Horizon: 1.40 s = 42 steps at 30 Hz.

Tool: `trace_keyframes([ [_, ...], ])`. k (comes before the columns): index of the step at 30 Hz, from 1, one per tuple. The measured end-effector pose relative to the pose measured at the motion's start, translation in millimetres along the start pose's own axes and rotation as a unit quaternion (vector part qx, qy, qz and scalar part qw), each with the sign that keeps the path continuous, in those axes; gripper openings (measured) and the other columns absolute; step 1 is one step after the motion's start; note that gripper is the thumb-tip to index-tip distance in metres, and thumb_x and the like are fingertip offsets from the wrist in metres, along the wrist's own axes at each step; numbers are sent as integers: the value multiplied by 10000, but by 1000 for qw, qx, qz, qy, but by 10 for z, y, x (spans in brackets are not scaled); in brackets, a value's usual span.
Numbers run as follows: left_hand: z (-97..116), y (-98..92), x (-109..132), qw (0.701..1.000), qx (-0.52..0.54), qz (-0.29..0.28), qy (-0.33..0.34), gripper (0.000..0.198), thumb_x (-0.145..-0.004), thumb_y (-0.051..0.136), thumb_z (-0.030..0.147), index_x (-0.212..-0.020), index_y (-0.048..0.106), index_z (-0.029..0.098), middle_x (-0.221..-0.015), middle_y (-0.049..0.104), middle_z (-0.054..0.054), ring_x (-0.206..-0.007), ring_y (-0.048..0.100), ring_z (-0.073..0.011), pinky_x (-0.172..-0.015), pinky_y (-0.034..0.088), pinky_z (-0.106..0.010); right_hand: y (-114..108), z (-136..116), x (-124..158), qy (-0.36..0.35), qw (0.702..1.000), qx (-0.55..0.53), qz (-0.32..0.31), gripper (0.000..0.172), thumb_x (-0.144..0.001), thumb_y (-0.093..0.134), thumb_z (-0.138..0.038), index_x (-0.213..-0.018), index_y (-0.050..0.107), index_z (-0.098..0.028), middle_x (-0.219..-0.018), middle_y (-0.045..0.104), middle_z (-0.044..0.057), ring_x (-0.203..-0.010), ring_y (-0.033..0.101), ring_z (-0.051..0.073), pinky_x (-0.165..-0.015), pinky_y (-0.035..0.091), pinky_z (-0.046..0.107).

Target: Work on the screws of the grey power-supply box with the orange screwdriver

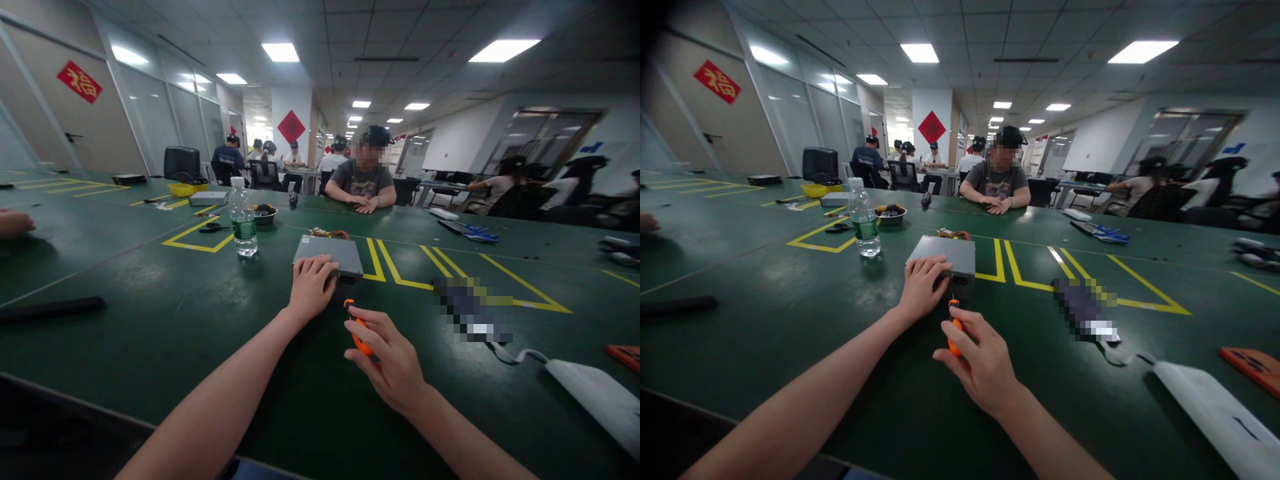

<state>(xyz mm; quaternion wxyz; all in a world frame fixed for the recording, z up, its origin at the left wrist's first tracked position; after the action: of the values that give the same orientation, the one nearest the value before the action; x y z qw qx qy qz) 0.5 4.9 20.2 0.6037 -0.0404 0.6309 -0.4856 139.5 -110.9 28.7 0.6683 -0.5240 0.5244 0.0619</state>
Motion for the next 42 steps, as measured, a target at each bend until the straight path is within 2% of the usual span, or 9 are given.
trace_keyframes([
  [5,-10,8,1,1000,-3,-1,1,236,-833,483,243,-1058,546,279,-1219,549,2,-1155,431,-194,-992,259,-395,29,-30,27,-30,997,12,-67,331,-865,430,-224,-1187,469,-157,-1203,468,170,-1063,529,218,-793,504,339],
  [10,-8,10,2,1000,-4,-2,2,239,-835,479,241,-1063,540,279,-1216,549,8,-1162,424,-188,-998,250,-392,66,-8,-33,-76,996,48,-2,301,-821,548,-278,-1086,477,-153,-1081,571,166,-947,584,218,-716,515,348],
  [13,-6,6,3,1000,-4,-1,0,236,-834,481,237,-1058,541,279,-1215,549,9,-1160,423,-187,-998,251,-391,70,-9,-28,-72,997,39,4,279,-815,557,-279,-1047,469,-151,-1072,586,167,-932,592,214,-718,518,345],
  [20,-6,-6,3,1000,3,2,6,231,-842,475,246,-1061,541,279,-1208,548,5,-1144,432,-187,-990,258,-390,92,-70,16,-86,989,67,-98,341,-855,454,-236,-1189,472,-166,-1209,491,188,-1063,532,237,-788,501,360],
  [24,-7,1,4,1000,-1,3,6,231,-842,472,252,-1060,545,278,-1210,547,2,-1141,433,-191,-987,262,-389,115,-51,-28,-105,992,61,-30,295,-827,535,-259,-1094,490,-144,-1132,548,186,-917,588,203,-718,514,331],
  [28,-7,9,4,1000,-4,2,6,241,-829,487,247,-1061,545,277,-1214,546,-1,-1147,431,-195,-993,257,-394,100,4,-29,-74,997,22,17,266,-806,558,-213,-1042,452,-153,-1089,573,170,-945,582,202,-729,513,332],
  [32,-9,8,1,1000,-5,-4,5,250,-819,500,240,-1062,545,279,-1220,546,-2,-1157,428,-201,-994,256,-402,65,16,16,-33,999,9,-14,301,-828,521,-235,-1103,435,-147,-1116,542,171,-1004,558,212,-775,511,349],
  [36,-12,8,-2,1000,-5,-4,3,250,-824,495,236,-1065,547,280,-1220,547,1,-1161,425,-197,-994,256,-399,79,-39,20,-73,991,55,-95,350,-850,462,-244,-1189,451,-155,-1189,488,186,-1067,523,242,-796,502,370],
  [42,-8,6,-1,1000,-6,-8,3,246,-833,483,244,-1069,544,277,-1221,545,-2,-1164,422,-196,-995,255,-398,142,-32,-17,-97,994,50,-30,301,-825,541,-294,-1075,489,-134,-1107,558,179,-918,585,210,-721,512,342],
])
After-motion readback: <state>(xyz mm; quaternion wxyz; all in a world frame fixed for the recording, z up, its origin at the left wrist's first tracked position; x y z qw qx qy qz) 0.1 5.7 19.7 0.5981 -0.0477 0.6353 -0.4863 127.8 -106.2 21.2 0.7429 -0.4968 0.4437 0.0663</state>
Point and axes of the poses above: each hand's wrist, its own x-axis away from the middle knuckle, its own y-axis out of the palm, z = x × y, the point moved 2 cm from there along -x, towards the middle knuckle
